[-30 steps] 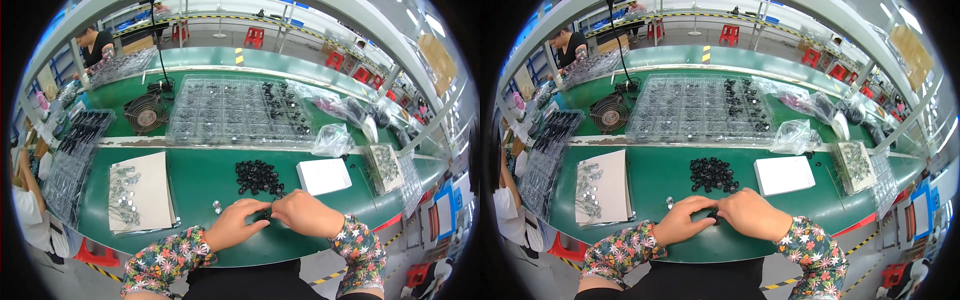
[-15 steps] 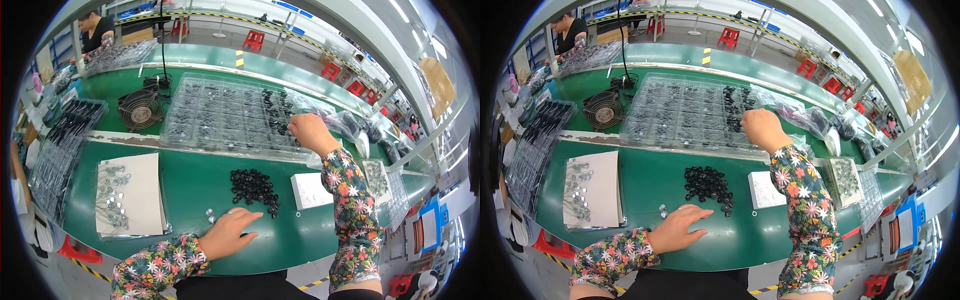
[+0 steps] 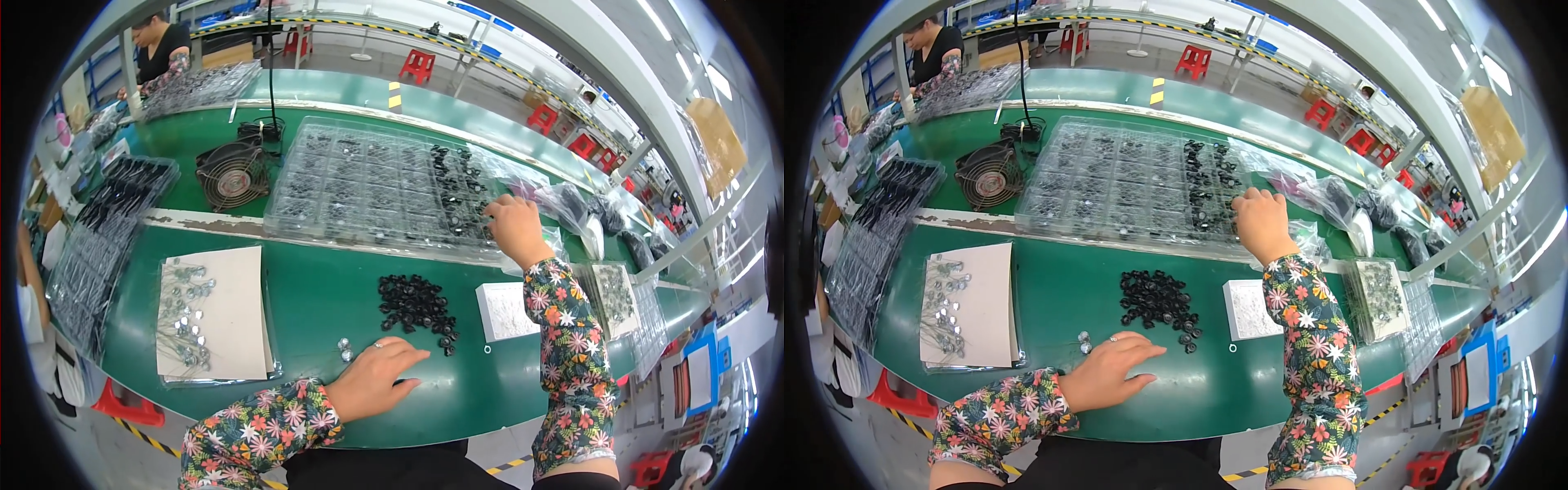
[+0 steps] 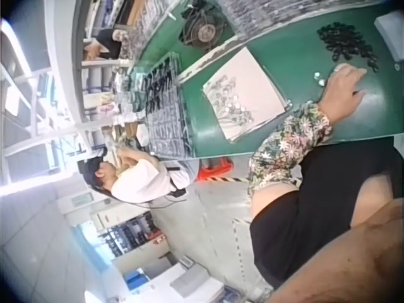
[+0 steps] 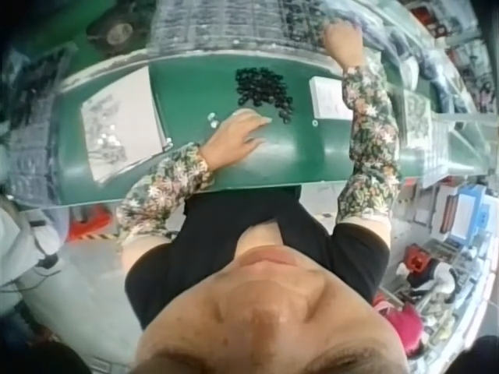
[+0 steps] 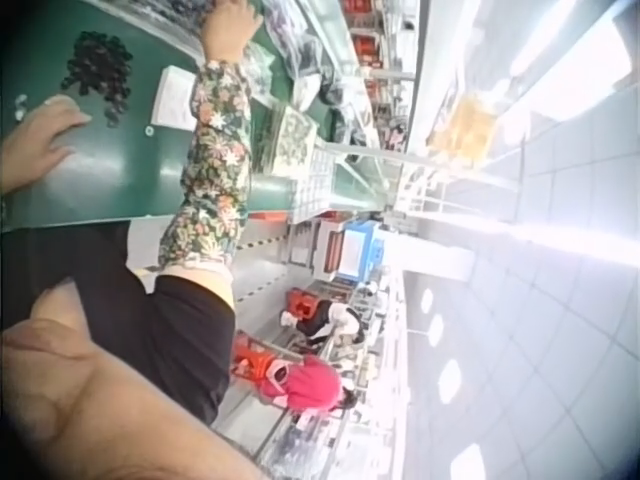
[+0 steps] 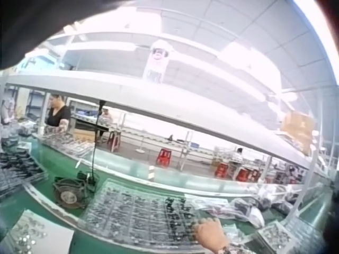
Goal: The person assembles small electronic components by hand, inserting metal inserts into plastic housings.
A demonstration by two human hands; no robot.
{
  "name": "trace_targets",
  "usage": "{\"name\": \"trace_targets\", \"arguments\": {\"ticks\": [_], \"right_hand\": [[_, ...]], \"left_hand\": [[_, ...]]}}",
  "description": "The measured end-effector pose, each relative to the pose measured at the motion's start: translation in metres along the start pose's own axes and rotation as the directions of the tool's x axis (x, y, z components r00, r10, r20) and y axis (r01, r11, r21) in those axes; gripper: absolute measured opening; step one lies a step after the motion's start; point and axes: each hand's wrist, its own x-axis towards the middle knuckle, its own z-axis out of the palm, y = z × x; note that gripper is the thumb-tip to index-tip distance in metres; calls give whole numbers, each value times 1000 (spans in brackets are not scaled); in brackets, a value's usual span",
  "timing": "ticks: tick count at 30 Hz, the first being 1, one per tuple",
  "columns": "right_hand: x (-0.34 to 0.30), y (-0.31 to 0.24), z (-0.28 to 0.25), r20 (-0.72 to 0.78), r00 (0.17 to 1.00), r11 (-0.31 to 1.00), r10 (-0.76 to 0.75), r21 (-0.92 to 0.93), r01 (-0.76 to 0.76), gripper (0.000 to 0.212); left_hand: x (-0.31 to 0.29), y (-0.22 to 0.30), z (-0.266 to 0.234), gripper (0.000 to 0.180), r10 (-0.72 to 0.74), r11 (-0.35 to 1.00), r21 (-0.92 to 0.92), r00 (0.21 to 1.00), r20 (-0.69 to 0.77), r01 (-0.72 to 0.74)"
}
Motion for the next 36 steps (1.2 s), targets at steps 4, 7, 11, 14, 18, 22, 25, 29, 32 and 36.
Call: {"name": "trace_targets", "arguments": {"ticks": [4,7,11,14,18,22,25,29,32,36], "right_hand": [[-6,0,-3,-54,998,997,-27,69,31,20],[-13,-4,-4,-101,993,990,-54,122,66,25],[-26,-17,-16,-136,991,981,-4,194,31,21],[-40,-49,-34,-225,974,943,21,328,56,19],[-78,-106,-62,-322,945,822,66,554,132,16],[-102,-135,-68,-296,954,735,48,657,167,17],[-104,-143,-66,-324,946,703,36,681,206,16],[-105,-143,-52,-322,946,675,35,706,216,15],[-107,-146,-45,-326,945,652,-1,717,247,18],[-111,-154,-45,-316,948,617,-32,740,268,18]], "left_hand": [[1,1,0,40,22,1000,19,1000,-2,-22],[2,3,2,38,28,999,29,1000,9,-28],[3,1,2,35,31,999,41,999,30,-32],[-2,2,-2,34,6,998,60,1000,31,-8],[-3,13,0,30,84,981,172,995,45,-90],[1,24,0,25,193,947,215,957,216,-240],[-3,39,-8,21,230,908,292,941,249,-300],[5,49,-42,20,116,856,506,993,11,-105],[3,33,-77,17,-86,831,524,974,-210,186],[-1,21,-93,12,-337,837,438,940,-60,328]]}}
